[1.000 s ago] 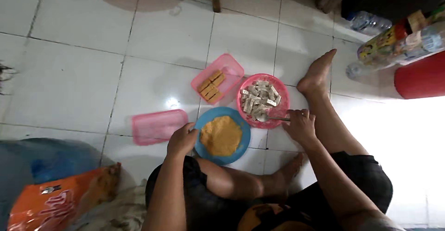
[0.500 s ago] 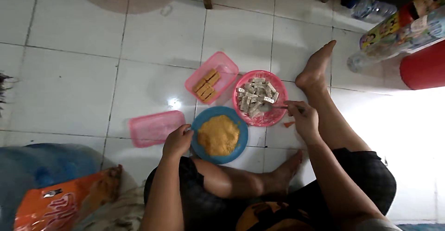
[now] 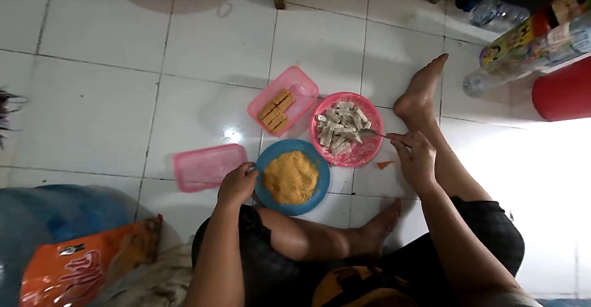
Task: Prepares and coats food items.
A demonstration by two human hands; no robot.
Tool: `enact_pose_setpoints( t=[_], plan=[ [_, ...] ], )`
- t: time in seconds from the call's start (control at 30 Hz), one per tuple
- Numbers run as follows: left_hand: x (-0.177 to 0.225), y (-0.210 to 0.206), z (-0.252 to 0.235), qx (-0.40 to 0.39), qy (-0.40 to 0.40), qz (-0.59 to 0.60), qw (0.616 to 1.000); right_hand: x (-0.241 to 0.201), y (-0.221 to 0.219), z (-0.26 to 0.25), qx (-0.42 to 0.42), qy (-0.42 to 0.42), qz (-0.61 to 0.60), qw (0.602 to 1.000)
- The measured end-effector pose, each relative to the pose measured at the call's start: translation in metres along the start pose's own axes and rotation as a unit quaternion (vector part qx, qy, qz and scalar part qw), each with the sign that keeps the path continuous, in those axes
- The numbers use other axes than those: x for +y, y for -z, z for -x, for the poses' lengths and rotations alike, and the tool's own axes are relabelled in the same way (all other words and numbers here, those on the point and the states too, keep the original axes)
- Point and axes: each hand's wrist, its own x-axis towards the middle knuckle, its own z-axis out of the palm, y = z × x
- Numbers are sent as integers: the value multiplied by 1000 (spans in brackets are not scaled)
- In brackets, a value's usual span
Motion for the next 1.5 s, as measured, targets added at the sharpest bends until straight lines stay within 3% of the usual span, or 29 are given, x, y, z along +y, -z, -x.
enact_pose_setpoints(
  t=[0.2,0.37,0.7,0.9,1.4,1.5],
  plan=[
    [0,0,0,0,3,3,1000,0,-8,4,-38,8,-13,999],
    [3,0,2,3,5,-5,1000,0,-9,4,10,7,-19,1000],
    [2,1,3,8,6,10,1000,-1,-19,10,-2,-20,-14,1000],
    [2,1,3,3,7,3,1000,-1,-21,20,-37,39,-6,999],
    [-1,1,1,3,4,6,1000,-14,-7,24,-115,88,1,990],
    [2,2,2,6,6,4,1000,-14,-2,24,-97,92,10,991]
  ],
)
